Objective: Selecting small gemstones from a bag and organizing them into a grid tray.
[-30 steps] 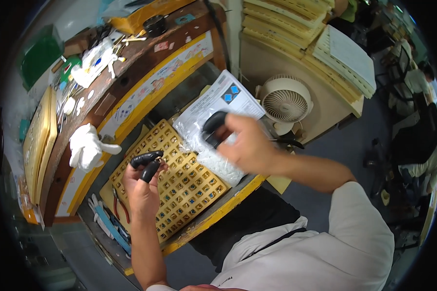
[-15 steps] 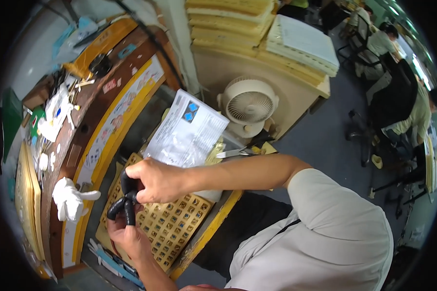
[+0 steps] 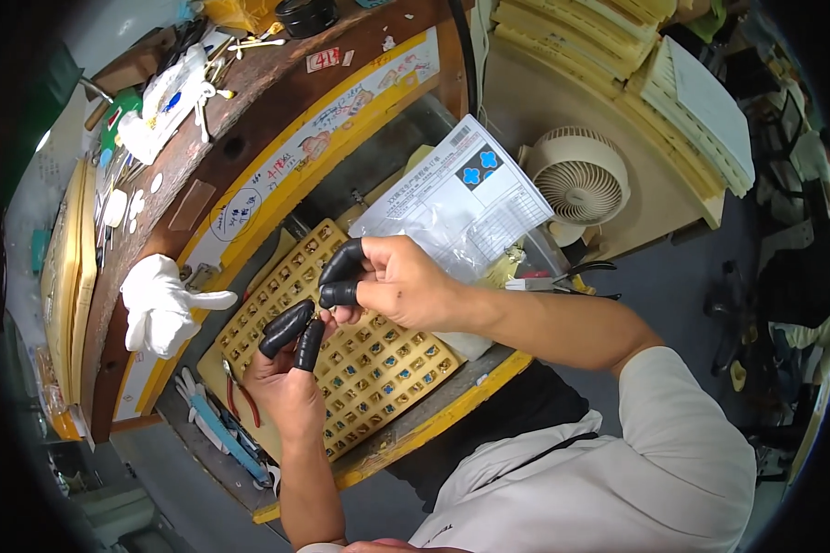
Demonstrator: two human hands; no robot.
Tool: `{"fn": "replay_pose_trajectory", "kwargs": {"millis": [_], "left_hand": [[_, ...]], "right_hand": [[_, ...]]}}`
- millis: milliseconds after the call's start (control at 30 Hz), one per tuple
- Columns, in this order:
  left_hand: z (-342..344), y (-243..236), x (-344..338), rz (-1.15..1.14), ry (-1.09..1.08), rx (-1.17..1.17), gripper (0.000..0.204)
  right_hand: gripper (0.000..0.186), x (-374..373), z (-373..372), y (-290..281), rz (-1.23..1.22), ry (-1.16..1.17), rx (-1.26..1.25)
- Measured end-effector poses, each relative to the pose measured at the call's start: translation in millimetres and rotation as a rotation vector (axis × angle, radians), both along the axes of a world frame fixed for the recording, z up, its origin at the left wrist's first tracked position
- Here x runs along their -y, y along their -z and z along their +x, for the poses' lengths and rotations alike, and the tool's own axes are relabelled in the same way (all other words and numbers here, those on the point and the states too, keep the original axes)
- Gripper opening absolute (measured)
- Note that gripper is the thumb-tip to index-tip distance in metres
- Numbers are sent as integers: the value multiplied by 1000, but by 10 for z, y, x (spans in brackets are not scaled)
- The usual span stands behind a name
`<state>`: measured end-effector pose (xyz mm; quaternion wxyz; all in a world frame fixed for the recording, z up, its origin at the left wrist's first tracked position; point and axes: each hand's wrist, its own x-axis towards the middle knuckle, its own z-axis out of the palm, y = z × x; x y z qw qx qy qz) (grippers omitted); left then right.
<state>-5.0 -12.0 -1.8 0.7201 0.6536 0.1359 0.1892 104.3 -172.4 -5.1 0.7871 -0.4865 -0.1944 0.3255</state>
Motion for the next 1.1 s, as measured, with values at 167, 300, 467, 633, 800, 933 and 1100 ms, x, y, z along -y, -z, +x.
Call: {"fn": "replay_pose_trajectory", "kwargs": {"millis": [167, 300, 467, 633, 800, 933, 1100], "left_hand": [[-23, 23, 24, -12, -28, 25, 26], [-32, 45, 56, 158, -65, 123, 26], [-36, 40, 62, 226, -79, 162, 28], [-49, 58, 41, 281, -96, 176, 29], [-87, 2, 18, 397, -87, 166, 25], [-46, -11, 24, 498, -119, 209, 26], [-40, 11, 10, 473, -96, 228, 27]], "right_hand": [[17, 3, -22, 119, 56, -66, -169], [17, -21, -56, 55, 137, -71, -327], [24, -23, -72, 45, 49, -69, -202], [20, -6, -61, 94, 64, -105, -183], [14, 2, -44, 17, 39, -114, -282], [14, 12, -35, 132, 45, -125, -329], [15, -2, -56, 112, 127, -186, -408]]}}
